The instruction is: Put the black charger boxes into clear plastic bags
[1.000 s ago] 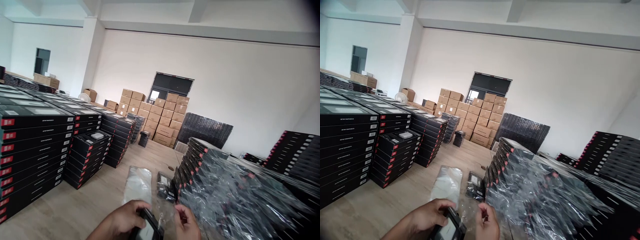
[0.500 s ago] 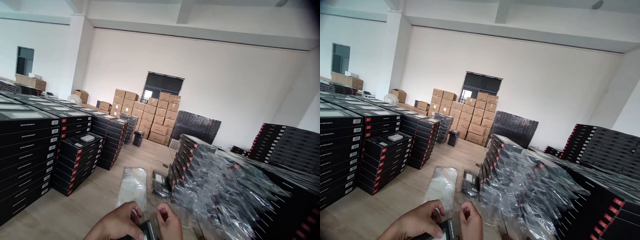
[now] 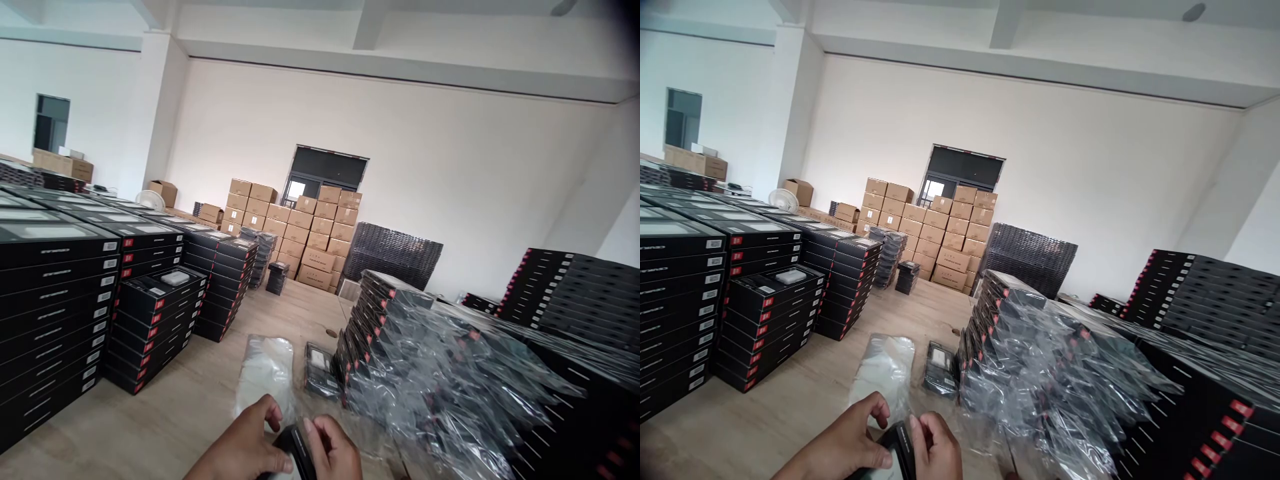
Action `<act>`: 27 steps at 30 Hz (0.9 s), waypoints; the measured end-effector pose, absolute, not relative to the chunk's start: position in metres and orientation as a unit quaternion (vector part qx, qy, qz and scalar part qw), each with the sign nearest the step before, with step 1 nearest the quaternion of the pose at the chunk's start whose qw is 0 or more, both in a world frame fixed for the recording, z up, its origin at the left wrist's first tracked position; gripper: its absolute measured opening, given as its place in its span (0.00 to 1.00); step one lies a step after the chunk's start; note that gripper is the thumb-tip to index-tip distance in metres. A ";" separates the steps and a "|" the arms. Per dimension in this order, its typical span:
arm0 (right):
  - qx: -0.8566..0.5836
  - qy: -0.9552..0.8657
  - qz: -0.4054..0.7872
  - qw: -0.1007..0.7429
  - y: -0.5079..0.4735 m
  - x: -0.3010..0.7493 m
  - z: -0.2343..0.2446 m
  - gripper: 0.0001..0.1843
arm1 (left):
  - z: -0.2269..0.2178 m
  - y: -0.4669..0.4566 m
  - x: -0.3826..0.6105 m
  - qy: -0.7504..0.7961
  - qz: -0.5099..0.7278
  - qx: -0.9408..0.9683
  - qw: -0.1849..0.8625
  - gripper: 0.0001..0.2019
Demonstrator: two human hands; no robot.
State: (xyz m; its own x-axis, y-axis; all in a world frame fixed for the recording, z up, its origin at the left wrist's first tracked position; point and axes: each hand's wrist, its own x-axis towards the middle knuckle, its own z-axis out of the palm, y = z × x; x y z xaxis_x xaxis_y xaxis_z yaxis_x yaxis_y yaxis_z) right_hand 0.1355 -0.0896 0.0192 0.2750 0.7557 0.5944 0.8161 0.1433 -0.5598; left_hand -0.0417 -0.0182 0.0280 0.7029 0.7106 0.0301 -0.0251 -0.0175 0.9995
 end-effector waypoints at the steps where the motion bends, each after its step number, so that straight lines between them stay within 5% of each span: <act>1: -0.657 -0.607 -0.047 0.445 -0.090 0.135 0.020 0.21 | 0.029 -0.019 -0.041 0.264 0.284 0.659 0.645 0.22; 8: -0.636 -0.647 -0.144 0.395 -0.091 0.134 0.027 0.18 | 0.032 -0.021 -0.042 0.287 0.287 0.682 0.609 0.19; 14: -0.678 -0.608 -0.162 0.379 -0.091 0.140 0.025 0.06 | 0.032 -0.019 -0.043 0.346 0.322 0.700 0.535 0.19; 17: -0.740 -0.539 -0.114 0.386 -0.091 0.149 0.022 0.03 | 0.030 -0.018 -0.042 0.354 0.332 0.697 0.528 0.19; 22: -0.748 -0.480 0.051 0.454 -0.089 0.159 0.021 0.15 | 0.026 -0.012 -0.037 0.312 0.354 0.667 0.576 0.18; 27: -0.733 -0.498 0.064 0.459 -0.089 0.156 0.023 0.08 | 0.022 -0.005 -0.035 0.317 0.393 0.607 0.613 0.21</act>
State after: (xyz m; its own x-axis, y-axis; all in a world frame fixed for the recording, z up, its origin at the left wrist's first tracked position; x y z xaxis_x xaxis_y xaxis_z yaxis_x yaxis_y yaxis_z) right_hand 0.1562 -0.0893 0.0226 0.4949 0.7891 0.3639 0.6718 -0.0818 -0.7362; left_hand -0.0353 -0.0053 0.0215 0.4892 0.8677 0.0885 -0.0963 -0.0471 0.9942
